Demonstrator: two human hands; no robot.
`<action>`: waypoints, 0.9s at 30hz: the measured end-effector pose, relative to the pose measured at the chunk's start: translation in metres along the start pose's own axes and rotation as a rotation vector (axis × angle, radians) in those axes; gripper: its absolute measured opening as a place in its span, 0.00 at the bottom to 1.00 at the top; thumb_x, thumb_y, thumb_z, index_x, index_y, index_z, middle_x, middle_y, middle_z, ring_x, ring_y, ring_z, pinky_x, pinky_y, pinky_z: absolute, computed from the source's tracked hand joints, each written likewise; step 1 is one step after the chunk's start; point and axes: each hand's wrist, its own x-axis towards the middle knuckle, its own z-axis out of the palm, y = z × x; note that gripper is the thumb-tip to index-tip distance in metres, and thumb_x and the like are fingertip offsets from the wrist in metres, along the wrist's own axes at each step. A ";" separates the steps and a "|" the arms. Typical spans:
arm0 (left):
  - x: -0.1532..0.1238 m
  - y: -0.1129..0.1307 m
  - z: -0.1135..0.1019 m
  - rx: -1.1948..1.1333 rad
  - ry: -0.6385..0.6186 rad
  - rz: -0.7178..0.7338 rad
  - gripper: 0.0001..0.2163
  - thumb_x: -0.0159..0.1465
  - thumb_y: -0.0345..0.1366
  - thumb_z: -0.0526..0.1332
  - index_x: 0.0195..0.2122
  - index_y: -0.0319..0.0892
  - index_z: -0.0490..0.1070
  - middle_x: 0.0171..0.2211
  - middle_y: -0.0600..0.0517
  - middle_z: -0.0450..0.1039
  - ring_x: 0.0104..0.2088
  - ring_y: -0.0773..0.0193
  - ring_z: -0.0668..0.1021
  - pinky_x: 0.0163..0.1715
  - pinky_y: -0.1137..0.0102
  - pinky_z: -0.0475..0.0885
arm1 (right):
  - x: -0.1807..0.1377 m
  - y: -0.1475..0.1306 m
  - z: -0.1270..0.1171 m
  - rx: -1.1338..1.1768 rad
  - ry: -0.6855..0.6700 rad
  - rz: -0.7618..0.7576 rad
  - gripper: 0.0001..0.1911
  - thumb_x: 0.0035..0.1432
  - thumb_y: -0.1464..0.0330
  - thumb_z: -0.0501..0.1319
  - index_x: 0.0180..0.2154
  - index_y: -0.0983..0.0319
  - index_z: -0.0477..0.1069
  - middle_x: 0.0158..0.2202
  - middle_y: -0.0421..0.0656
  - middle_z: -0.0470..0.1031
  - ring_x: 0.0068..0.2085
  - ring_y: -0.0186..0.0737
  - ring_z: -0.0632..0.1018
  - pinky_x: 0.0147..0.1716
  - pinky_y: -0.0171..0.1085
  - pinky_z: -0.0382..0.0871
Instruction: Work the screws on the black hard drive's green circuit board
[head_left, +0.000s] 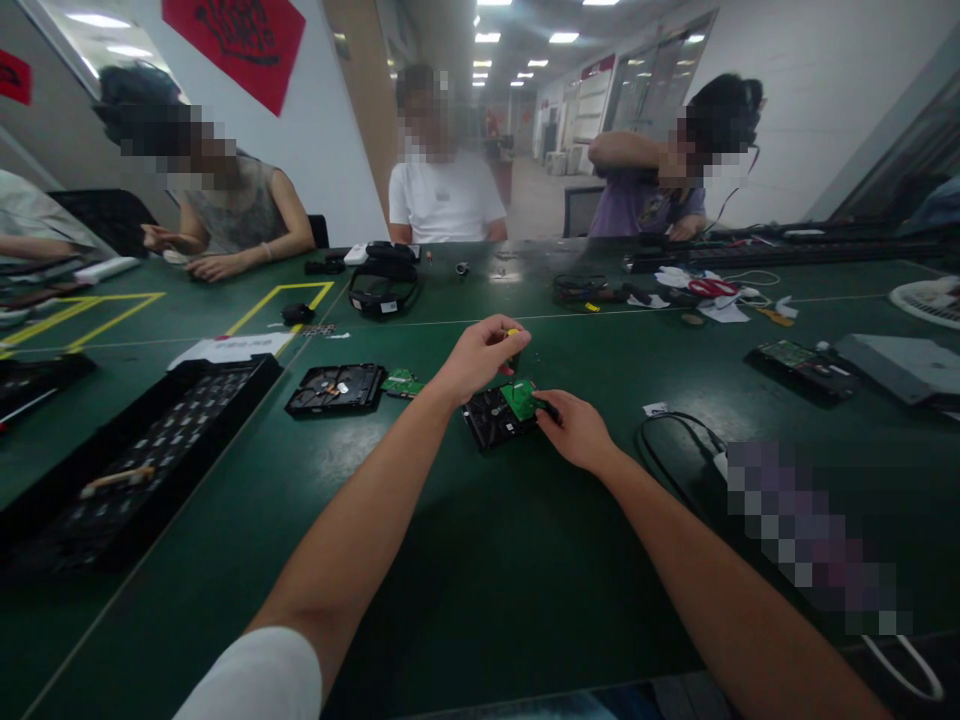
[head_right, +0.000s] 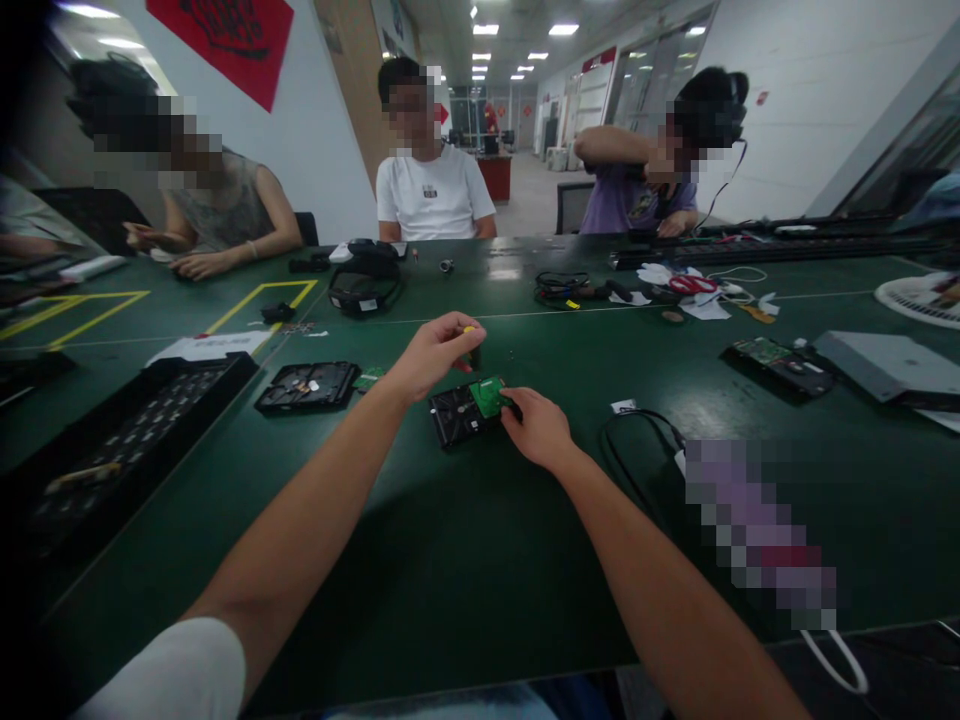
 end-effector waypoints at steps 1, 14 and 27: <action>0.000 0.001 0.000 0.000 -0.009 -0.001 0.13 0.64 0.46 0.68 0.38 0.41 0.74 0.30 0.54 0.68 0.31 0.68 0.73 0.26 0.75 0.74 | 0.000 0.000 0.000 0.001 -0.002 0.000 0.20 0.70 0.64 0.59 0.60 0.58 0.73 0.58 0.48 0.77 0.45 0.44 0.80 0.44 0.41 0.72; 0.001 -0.004 0.000 0.026 0.028 0.002 0.17 0.62 0.49 0.70 0.37 0.40 0.72 0.30 0.53 0.71 0.30 0.68 0.74 0.29 0.74 0.75 | -0.001 -0.001 -0.001 -0.003 -0.004 0.000 0.20 0.70 0.63 0.58 0.61 0.58 0.72 0.58 0.47 0.77 0.44 0.43 0.79 0.41 0.40 0.71; 0.001 -0.002 -0.001 -0.185 -0.066 -0.094 0.17 0.69 0.47 0.62 0.54 0.44 0.74 0.42 0.45 0.79 0.41 0.61 0.80 0.30 0.73 0.77 | 0.000 0.001 0.000 -0.013 -0.002 -0.001 0.19 0.70 0.64 0.58 0.60 0.57 0.73 0.60 0.47 0.76 0.47 0.45 0.80 0.47 0.42 0.73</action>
